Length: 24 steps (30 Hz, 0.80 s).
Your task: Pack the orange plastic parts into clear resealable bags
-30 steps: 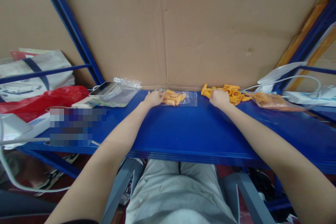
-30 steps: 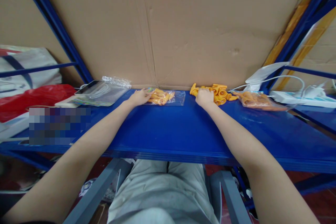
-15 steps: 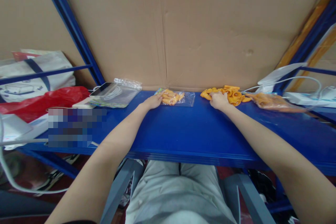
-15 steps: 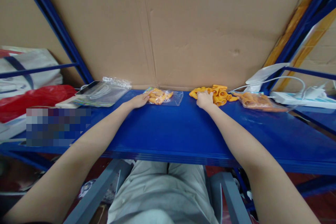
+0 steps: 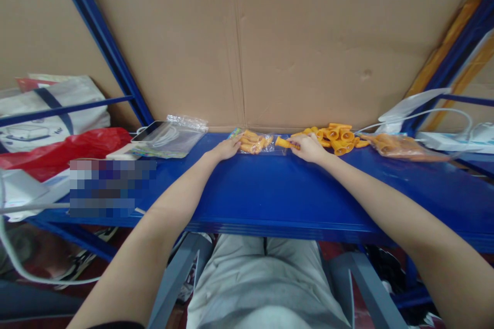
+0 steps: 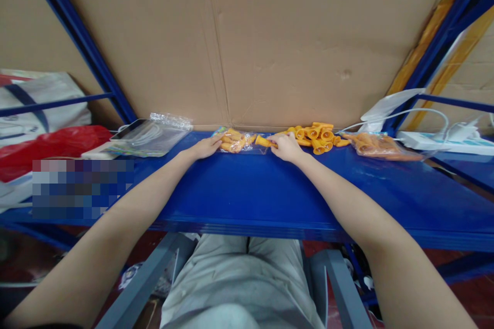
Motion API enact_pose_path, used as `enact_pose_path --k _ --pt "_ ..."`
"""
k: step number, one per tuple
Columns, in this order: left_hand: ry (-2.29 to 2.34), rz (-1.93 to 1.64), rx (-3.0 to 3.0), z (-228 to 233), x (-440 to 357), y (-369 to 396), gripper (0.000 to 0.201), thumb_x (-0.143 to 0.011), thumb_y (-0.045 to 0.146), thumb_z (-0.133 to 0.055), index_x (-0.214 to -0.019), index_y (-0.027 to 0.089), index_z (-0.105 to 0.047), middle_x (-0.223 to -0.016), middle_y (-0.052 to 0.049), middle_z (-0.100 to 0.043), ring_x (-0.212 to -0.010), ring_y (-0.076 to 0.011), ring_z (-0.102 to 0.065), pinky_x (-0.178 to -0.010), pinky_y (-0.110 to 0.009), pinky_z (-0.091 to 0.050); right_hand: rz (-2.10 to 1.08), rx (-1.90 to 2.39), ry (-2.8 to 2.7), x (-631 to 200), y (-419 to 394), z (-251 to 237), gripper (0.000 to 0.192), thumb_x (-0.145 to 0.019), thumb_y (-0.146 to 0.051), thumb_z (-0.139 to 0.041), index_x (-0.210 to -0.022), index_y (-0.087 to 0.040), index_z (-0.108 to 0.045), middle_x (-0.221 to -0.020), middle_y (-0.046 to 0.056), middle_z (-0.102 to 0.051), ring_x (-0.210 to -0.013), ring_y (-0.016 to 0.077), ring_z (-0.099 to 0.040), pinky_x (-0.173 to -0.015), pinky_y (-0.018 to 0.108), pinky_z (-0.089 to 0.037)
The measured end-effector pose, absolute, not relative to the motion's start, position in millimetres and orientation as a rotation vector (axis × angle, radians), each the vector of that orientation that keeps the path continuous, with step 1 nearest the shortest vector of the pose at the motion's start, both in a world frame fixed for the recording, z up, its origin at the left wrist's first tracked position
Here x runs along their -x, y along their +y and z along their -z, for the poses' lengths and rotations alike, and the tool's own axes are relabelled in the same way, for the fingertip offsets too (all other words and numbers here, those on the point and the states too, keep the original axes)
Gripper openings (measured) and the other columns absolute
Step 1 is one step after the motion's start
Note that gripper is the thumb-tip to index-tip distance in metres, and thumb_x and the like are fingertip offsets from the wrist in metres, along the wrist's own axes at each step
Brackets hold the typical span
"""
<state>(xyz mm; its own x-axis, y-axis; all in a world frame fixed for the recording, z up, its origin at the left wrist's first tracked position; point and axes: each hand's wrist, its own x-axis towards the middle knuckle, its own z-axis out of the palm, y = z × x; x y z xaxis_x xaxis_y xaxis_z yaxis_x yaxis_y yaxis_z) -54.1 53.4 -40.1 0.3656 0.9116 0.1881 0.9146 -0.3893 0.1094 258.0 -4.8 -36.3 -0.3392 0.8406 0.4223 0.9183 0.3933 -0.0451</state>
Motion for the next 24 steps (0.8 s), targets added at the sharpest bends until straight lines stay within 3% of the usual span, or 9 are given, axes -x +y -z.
enact_pose_path --k 4,9,14,24 --pt "-1.7 0.303 2.644 38.3 45.6 48.6 0.059 -0.1 0.037 -0.027 -0.155 0.021 -0.035 -0.153 -0.006 -0.047 -0.14 -0.022 -0.046 -0.115 -0.032 -0.036 0.211 1.411 -2.354 -252.8 -7.6 37.3 0.04 -0.087 -0.018 -0.053 -0.123 -0.018 -0.071 -0.12 0.013 -0.073 -0.115 0.0291 -0.064 -0.097 0.044 -0.041" --pt "-1.642 0.327 2.715 34.9 36.3 42.4 0.057 -0.099 0.036 -0.03 -0.153 0.022 -0.041 -0.152 -0.004 -0.048 -0.14 -0.0208 -0.046 -0.117 -0.032 -0.033 0.022 1.31 -2.267 -252.2 -5.4 36.3 0.041 -0.082 -0.013 -0.057 -0.121 -0.013 -0.073 -0.115 0.013 -0.074 -0.104 0.0254 -0.069 -0.094 0.037 -0.049" --pt "-1.559 0.46 2.788 33.1 34.6 40.1 0.052 -0.099 0.036 -0.032 -0.144 0.024 -0.053 -0.147 0.0 -0.054 -0.137 -0.0197 -0.05 -0.116 -0.033 -0.034 -0.187 1.229 -2.106 -250.3 -0.8 36.6 0.039 -0.08 -0.014 -0.06 -0.116 -0.017 -0.075 -0.101 0.006 -0.078 -0.088 0.0208 -0.071 -0.083 0.033 -0.055" --pt "-1.506 0.736 2.937 36.6 24.4 39.8 0.051 -0.098 0.043 -0.039 -0.139 0.019 -0.059 -0.14 -0.003 -0.061 -0.13 -0.0228 -0.057 -0.112 -0.034 -0.042 -0.367 1.092 -2.144 -250.2 -0.3 38.1 0.016 -0.08 -0.025 -0.067 -0.086 -0.017 -0.08 -0.084 0.004 -0.077 -0.081 0.0223 -0.071 -0.076 0.032 -0.055"
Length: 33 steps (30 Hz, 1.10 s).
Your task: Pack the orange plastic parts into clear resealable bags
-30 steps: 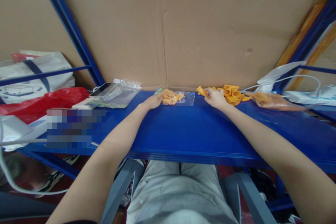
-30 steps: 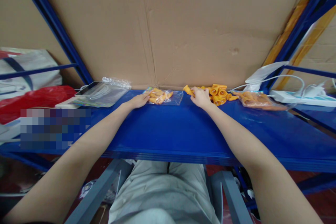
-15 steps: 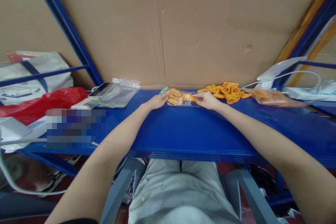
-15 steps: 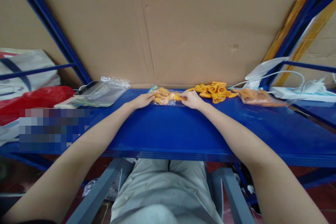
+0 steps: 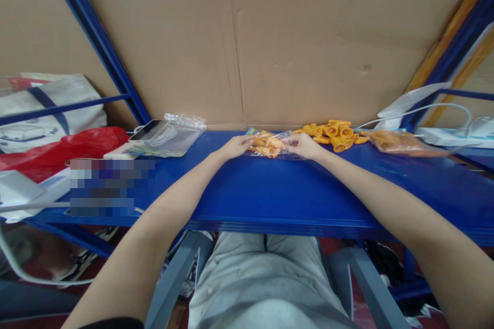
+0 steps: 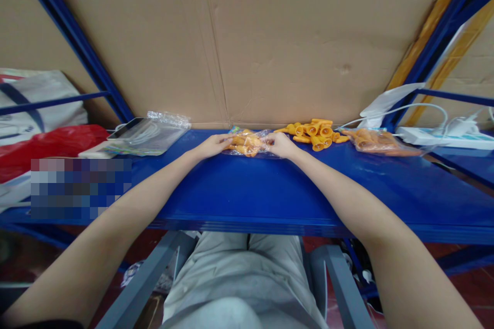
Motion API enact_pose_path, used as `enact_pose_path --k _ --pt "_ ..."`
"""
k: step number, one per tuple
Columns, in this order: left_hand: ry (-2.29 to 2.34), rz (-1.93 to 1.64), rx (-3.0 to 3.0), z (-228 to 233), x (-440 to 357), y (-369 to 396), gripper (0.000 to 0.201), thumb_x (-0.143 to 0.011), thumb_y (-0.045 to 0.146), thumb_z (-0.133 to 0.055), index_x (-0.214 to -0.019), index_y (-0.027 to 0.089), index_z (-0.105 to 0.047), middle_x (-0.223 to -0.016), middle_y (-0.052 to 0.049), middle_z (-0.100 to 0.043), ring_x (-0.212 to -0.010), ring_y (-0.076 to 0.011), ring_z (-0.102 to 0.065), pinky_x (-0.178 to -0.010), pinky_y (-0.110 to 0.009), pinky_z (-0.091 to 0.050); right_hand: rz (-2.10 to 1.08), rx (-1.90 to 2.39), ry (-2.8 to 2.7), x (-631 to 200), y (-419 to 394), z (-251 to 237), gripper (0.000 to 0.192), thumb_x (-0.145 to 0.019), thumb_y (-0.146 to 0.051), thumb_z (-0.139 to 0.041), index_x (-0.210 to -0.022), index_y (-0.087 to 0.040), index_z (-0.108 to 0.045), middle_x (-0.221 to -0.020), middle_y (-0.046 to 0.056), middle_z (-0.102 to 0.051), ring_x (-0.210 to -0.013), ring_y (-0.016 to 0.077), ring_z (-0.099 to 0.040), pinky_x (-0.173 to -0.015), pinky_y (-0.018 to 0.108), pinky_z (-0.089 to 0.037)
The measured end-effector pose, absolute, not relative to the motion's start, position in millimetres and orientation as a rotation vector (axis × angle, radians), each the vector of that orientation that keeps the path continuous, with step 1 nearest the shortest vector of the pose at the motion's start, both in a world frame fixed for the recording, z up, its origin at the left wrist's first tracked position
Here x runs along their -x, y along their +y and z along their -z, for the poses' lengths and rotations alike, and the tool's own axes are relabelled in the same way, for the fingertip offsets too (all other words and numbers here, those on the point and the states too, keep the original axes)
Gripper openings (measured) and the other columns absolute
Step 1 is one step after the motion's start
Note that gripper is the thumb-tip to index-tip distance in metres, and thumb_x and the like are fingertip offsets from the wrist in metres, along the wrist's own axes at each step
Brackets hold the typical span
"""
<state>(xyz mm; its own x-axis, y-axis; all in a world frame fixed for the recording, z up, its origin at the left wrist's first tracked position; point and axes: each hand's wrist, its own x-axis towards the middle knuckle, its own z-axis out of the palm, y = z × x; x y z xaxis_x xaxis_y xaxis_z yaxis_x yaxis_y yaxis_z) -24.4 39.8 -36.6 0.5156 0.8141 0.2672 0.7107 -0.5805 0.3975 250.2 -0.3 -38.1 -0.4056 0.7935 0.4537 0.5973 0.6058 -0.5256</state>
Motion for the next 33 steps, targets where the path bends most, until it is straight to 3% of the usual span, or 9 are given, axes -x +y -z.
enact_pose_path --k 6,11,13,16,20,25,29,33 --pt "1.226 -0.702 -2.564 34.3 19.3 37.2 0.051 -0.101 0.037 -0.036 -0.144 0.015 -0.053 -0.15 -0.009 -0.051 -0.14 -0.0219 -0.046 -0.118 -0.036 -0.035 -0.306 1.152 -2.086 -251.2 0.7 37.9 0.014 -0.077 -0.019 -0.072 -0.088 -0.015 -0.079 -0.092 0.009 -0.078 -0.089 0.0252 -0.072 -0.082 0.034 -0.055" --pt "1.151 -0.756 -2.836 22.4 15.7 18.5 0.049 -0.101 0.039 -0.037 -0.147 0.026 -0.048 -0.168 -0.006 -0.017 -0.149 -0.0282 -0.031 -0.121 -0.051 -0.026 -0.265 1.083 -2.131 -244.8 -6.4 34.3 0.018 -0.078 -0.021 -0.073 -0.095 -0.019 -0.08 -0.105 0.01 -0.077 -0.101 0.0263 -0.071 -0.094 0.037 -0.053" --pt "1.077 -0.767 -2.915 17.5 12.9 11.1 0.047 -0.102 0.038 -0.035 -0.144 0.028 -0.052 -0.169 -0.004 -0.011 -0.151 -0.0292 -0.027 -0.121 -0.058 -0.018 -0.278 1.035 -2.135 -240.9 -7.8 33.8 0.019 -0.078 -0.021 -0.072 -0.095 -0.019 -0.079 -0.106 0.01 -0.077 -0.102 0.0258 -0.071 -0.094 0.037 -0.052" --pt "1.018 -0.662 -2.966 14.2 9.4 6.4 0.042 -0.102 0.038 -0.037 -0.135 0.03 -0.061 -0.168 -0.002 -0.017 -0.152 -0.0288 -0.025 -0.12 -0.064 -0.012 -0.284 1.034 -2.116 -237.3 -7.5 34.6 0.019 -0.076 -0.02 -0.071 -0.093 -0.018 -0.079 -0.102 0.01 -0.077 -0.098 0.0254 -0.072 -0.09 0.035 -0.053" --pt "1.05 -0.563 -2.948 16.0 8.1 9.9 0.038 -0.1 0.035 -0.041 -0.126 0.028 -0.067 -0.164 -0.003 -0.029 -0.152 -0.0269 -0.023 -0.121 -0.061 -0.014 -0.205 1.174 -2.072 -239.5 -7.7 32.8 0.017 -0.08 -0.019 -0.063 -0.089 -0.019 -0.078 -0.092 0.007 -0.076 -0.088 0.0224 -0.072 -0.082 0.031 -0.054" --pt "1.032 -0.599 -2.866 22.0 6.6 17.6 0.037 -0.098 0.031 -0.044 -0.125 0.024 -0.068 -0.16 -0.007 -0.037 -0.15 -0.0243 -0.029 -0.121 -0.052 -0.024 0.093 1.582 -1.921 -247.2 -13.6 20.7 0.031 -0.089 -0.031 -0.055 -0.064 -0.019 -0.067 -0.064 0.007 -0.068 -0.069 0.0213 -0.067 -0.066 0.03 -0.049" --pt "1.049 -0.708 -2.745 33.3 5.0 26.7 0.041 -0.098 0.035 -0.042 -0.132 0.021 -0.062 -0.159 -0.009 -0.039 -0.149 -0.0228 -0.032 -0.121 -0.043 -0.028 -0.333 1.765 -1.94 -250.3 -18.1 13.7 0.053 -0.095 -0.041 -0.049 -0.047 -0.02 -0.054 -0.041 0.004 -0.052 -0.039 0.0128 -0.048 -0.045 0.026 -0.038" --pt "1.249 -0.784 -2.532 45.0 7.6 39.8 0.052 -0.099 0.034 -0.035 -0.147 0.017 -0.045 -0.157 -0.01 -0.041 -0.148 -0.0194 -0.034 -0.122 -0.038 -0.025 -0.821 1.703 -1.793 -251.3 -20.5 12.9 0.048 -0.092 -0.046 -0.058 -0.052 -0.018 -0.056 -0.041 0.003 -0.053 -0.029 0.0054 -0.031 -0.032 0.022 -0.022"
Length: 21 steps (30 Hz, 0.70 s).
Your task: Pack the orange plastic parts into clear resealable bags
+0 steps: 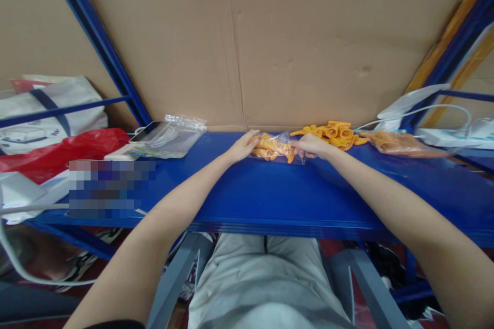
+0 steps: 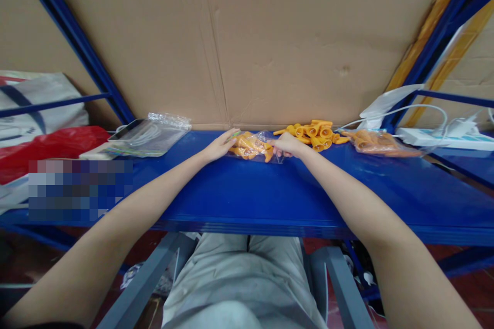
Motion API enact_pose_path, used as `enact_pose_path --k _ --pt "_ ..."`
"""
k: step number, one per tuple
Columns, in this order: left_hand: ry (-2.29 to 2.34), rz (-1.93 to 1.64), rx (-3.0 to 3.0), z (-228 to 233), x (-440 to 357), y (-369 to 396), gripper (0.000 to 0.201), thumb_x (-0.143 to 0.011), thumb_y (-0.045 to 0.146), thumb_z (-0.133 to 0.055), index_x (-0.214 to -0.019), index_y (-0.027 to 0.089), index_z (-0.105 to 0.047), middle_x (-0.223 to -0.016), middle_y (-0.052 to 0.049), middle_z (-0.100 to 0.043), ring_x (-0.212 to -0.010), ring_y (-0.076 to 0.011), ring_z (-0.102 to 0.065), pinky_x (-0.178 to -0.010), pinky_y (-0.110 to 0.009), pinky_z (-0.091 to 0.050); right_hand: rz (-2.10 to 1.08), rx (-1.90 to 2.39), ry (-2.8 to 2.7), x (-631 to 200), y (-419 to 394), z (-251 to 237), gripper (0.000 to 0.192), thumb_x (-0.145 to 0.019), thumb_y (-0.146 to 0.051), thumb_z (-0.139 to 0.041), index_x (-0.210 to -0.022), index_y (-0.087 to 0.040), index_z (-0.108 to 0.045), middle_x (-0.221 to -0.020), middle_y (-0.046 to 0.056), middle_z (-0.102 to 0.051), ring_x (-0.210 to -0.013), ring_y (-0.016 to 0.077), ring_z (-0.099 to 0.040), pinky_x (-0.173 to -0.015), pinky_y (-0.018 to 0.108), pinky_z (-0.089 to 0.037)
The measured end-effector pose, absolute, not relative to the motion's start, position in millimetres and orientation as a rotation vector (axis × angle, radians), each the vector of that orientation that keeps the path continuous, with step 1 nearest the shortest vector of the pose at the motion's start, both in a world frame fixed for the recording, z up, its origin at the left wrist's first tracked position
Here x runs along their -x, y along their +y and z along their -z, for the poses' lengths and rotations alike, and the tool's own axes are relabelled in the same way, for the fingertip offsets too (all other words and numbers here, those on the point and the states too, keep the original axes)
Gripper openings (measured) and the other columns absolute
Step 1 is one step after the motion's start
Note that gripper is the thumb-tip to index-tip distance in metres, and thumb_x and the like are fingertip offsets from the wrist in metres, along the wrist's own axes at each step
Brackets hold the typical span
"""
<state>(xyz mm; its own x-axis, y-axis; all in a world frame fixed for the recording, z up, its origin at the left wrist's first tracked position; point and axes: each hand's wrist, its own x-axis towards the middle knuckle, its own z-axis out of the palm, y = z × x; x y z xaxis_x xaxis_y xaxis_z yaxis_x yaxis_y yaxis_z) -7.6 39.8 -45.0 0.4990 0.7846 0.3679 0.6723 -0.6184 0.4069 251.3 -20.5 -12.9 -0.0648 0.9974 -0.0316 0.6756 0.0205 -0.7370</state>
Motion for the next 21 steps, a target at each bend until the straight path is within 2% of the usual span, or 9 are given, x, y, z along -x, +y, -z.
enact_pose_path --k 4,8,12,17,21 --pt "1.257 -0.819 -2.356 50.6 12.0 50.3 0.051 -0.099 0.031 -0.033 -0.146 0.017 -0.046 -0.154 -0.008 -0.047 -0.145 -0.0168 -0.039 -0.122 -0.035 -0.026 -0.991 1.764 -1.68 -251.2 -19.9 12.0 0.041 -0.085 -0.053 -0.068 -0.066 -0.017 -0.061 -0.041 0.001 -0.052 -0.028 0.0045 -0.028 -0.029 0.02 -0.015" --pt "1.196 -0.988 -2.075 52.2 12.4 54.6 0.051 -0.096 0.031 -0.04 -0.141 0.01 -0.051 -0.149 -0.015 -0.051 -0.141 -0.0231 -0.045 -0.119 -0.037 -0.032 -1.146 1.782 -1.566 -248.5 -19.6 10.3 0.035 -0.092 -0.046 -0.063 -0.077 -0.015 -0.06 -0.041 -0.003 -0.049 -0.028 0.0033 -0.028 -0.028 0.017 -0.016" --pt "1.155 -1.08 -1.817 51.6 13.6 55.8 0.045 -0.094 0.03 -0.045 -0.134 0.013 -0.057 -0.144 -0.014 -0.058 -0.134 -0.0275 -0.052 -0.115 -0.044 -0.037 -1.296 1.648 -1.412 -245.0 -20.7 9.5 0.028 -0.094 -0.041 -0.062 -0.083 -0.016 -0.057 -0.049 -0.004 -0.052 -0.029 0.001 -0.026 -0.028 0.015 -0.018" --pt "1.114 -1.115 -1.738 51.5 15.0 57.0 0.038 -0.092 0.029 -0.051 -0.125 0.013 -0.062 -0.141 -0.014 -0.059 -0.132 -0.027 -0.054 -0.115 -0.045 -0.037 -1.392 1.552 -1.345 -245.3 -21.2 8.1 0.018 -0.099 -0.024 -0.052 -0.083 -0.016 -0.053 -0.052 -0.003 -0.056 -0.029 0.0007 -0.024 -0.029 0.014 -0.017" --pt "1.134 -1.129 -1.75 49.7 13.3 54.6 0.036 -0.092 0.029 -0.052 -0.122 0.014 -0.064 -0.141 -0.013 -0.06 -0.133 -0.0249 -0.053 -0.114 -0.04 -0.038 -1.46 1.466 -1.344 -249.2 -20.4 6.7 0.021 -0.098 -0.015 -0.049 -0.077 -0.016 -0.052 -0.05 -0.005 -0.053 -0.028 0.0003 -0.022 -0.028 0.014 -0.014"
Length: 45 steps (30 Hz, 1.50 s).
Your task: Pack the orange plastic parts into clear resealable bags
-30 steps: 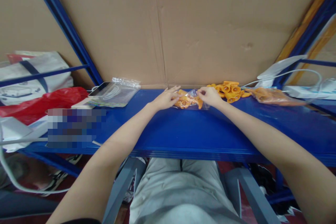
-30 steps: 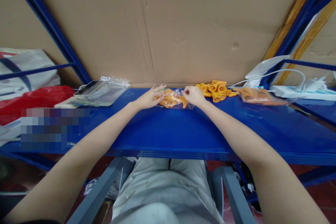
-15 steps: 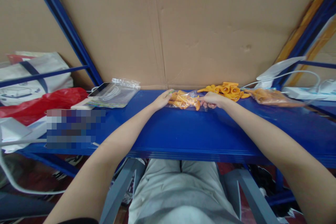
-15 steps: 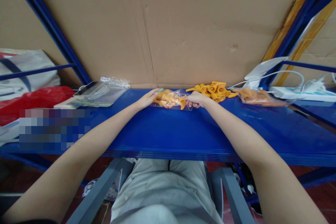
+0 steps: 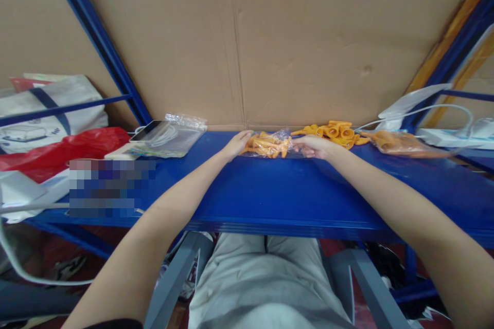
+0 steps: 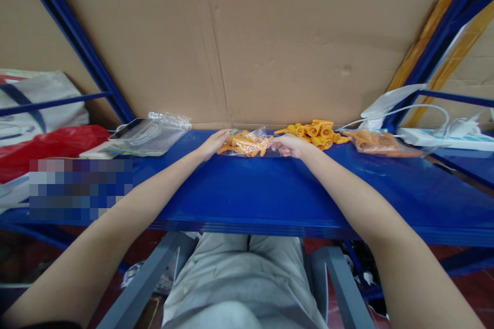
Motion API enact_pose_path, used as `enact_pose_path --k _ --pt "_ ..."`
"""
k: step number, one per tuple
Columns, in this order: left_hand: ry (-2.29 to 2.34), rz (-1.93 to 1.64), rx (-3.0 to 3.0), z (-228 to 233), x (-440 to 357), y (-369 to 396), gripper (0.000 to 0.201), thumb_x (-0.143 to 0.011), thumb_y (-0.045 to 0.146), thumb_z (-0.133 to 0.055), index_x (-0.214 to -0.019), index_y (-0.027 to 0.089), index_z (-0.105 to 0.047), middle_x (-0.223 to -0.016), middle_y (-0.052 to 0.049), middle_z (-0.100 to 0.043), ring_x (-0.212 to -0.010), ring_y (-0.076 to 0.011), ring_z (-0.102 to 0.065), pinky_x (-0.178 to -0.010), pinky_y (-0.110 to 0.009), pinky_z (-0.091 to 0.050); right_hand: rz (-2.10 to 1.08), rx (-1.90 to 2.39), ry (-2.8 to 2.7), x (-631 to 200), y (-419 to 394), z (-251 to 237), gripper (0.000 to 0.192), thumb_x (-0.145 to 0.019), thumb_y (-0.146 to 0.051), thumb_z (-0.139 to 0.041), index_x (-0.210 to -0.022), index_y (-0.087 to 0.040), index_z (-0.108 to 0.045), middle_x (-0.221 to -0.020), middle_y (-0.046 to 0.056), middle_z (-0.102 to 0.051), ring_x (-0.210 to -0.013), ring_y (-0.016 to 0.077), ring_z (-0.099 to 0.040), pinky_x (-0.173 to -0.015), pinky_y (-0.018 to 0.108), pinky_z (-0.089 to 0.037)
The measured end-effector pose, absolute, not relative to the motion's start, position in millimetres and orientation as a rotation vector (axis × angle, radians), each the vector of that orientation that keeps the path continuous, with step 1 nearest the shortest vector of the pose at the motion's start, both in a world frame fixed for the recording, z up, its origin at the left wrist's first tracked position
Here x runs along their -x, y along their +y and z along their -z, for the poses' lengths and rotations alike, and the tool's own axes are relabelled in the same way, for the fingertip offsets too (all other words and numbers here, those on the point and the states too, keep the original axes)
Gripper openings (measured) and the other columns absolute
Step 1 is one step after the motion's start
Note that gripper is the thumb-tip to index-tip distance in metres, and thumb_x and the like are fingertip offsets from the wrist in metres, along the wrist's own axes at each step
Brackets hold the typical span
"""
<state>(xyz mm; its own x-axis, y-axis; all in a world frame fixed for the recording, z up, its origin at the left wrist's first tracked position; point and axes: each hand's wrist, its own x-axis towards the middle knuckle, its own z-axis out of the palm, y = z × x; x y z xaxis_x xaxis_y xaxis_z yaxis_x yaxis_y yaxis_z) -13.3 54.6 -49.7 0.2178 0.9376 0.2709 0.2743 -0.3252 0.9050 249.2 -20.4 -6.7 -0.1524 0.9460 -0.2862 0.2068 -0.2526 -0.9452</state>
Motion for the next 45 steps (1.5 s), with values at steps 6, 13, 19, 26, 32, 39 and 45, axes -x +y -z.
enact_pose_path --k 6,13,19,26,32,39,45 --pt "1.203 -1.141 -1.818 43.2 12.1 47.3 0.033 -0.09 0.026 -0.053 -0.118 0.014 -0.068 -0.135 -0.012 -0.065 -0.129 -0.0251 -0.057 -0.111 -0.039 -0.041 -1.445 1.38 -1.428 -256.0 -16.6 8.7 0.022 -0.093 -0.013 -0.056 -0.071 -0.015 -0.054 -0.048 -0.005 -0.051 -0.028 -0.0002 -0.022 -0.027 0.014 -0.013" --pt "1.169 -1.096 -2.041 41.4 14.4 46.1 0.024 -0.084 0.024 -0.063 -0.104 0.018 -0.074 -0.119 -0.009 -0.073 -0.121 -0.0239 -0.063 -0.108 -0.039 -0.045 -1.279 1.442 -1.557 -251.6 -23.4 6.5 0.025 -0.088 -0.011 -0.063 -0.064 -0.014 -0.055 -0.045 -0.002 -0.053 -0.028 0.0006 -0.029 -0.028 0.014 -0.017" --pt "1.126 -1.15 -2.469 39.1 14.1 45.1 0.012 -0.08 0.017 -0.064 -0.083 0.019 -0.075 -0.127 -0.01 -0.069 -0.124 -0.0237 -0.061 -0.113 -0.044 -0.04 -1.212 1.493 -1.604 -246.5 -29.0 0.9 0.019 -0.085 -0.015 -0.069 -0.068 -0.013 -0.06 -0.044 -0.002 -0.052 -0.028 0.0007 -0.028 -0.028 0.015 -0.016" --pt "1.067 -1.23 -2.603 39.2 7.9 39.8 0.011 -0.084 0.014 -0.057 -0.082 0.018 -0.067 -0.128 -0.011 -0.068 -0.124 -0.0229 -0.061 -0.111 -0.046 -0.042 -1.104 1.593 -1.766 -242.4 -33.7 1.3 0.033 -0.084 -0.02 -0.067 -0.054 -0.015 -0.053 -0.037 -0.002 -0.046 -0.029 0.0018 -0.029 -0.029 0.016 -0.017" --pt "1.022 -1.221 -2.542 35.4 5.1 32.7 0.01 -0.083 0.015 -0.056 -0.082 0.018 -0.065 -0.13 -0.011 -0.066 -0.123 -0.0231 -0.061 -0.111 -0.045 -0.042 -1.048 1.413 -1.814 -239.8 -35.0 -0.7 0.029 -0.085 -0.02 -0.062 -0.058 -0.014 -0.056 -0.044 -0.001 -0.054 -0.029 0.0016 -0.03 -0.031 0.018 -0.017" --pt "1.264 -1.305 -2.223 32.1 6.4 33.7 0.015 -0.086 0.022 -0.054 -0.095 0.019 -0.064 -0.12 -0.008 -0.069 -0.121 -0.023 -0.059 -0.109 -0.039 -0.041 -0.82 1.556 -1.953 -241.9 -29.5 7.9 0.032 -0.081 -0.021 -0.066 -0.051 -0.016 -0.057 -0.039 -0.003 -0.041 -0.035 0.0042 -0.031 -0.036 0.02 -0.023" --pt "1.578 -1.234 -1.798 43.6 17.6 55.3 0.014 -0.091 0.032 -0.048 -0.094 0.021 -0.057 -0.107 -0.01 -0.07 -0.107 -0.0255 -0.063 -0.097 -0.04 -0.048 -0.792 1.46 -2.131 -243.5 -28.1 12.4 0.043 -0.081 -0.025 -0.064 -0.042 -0.017 -0.048 -0.04 -0.001 -0.042 -0.039 0.0058 -0.034 -0.043 0.022 -0.027"
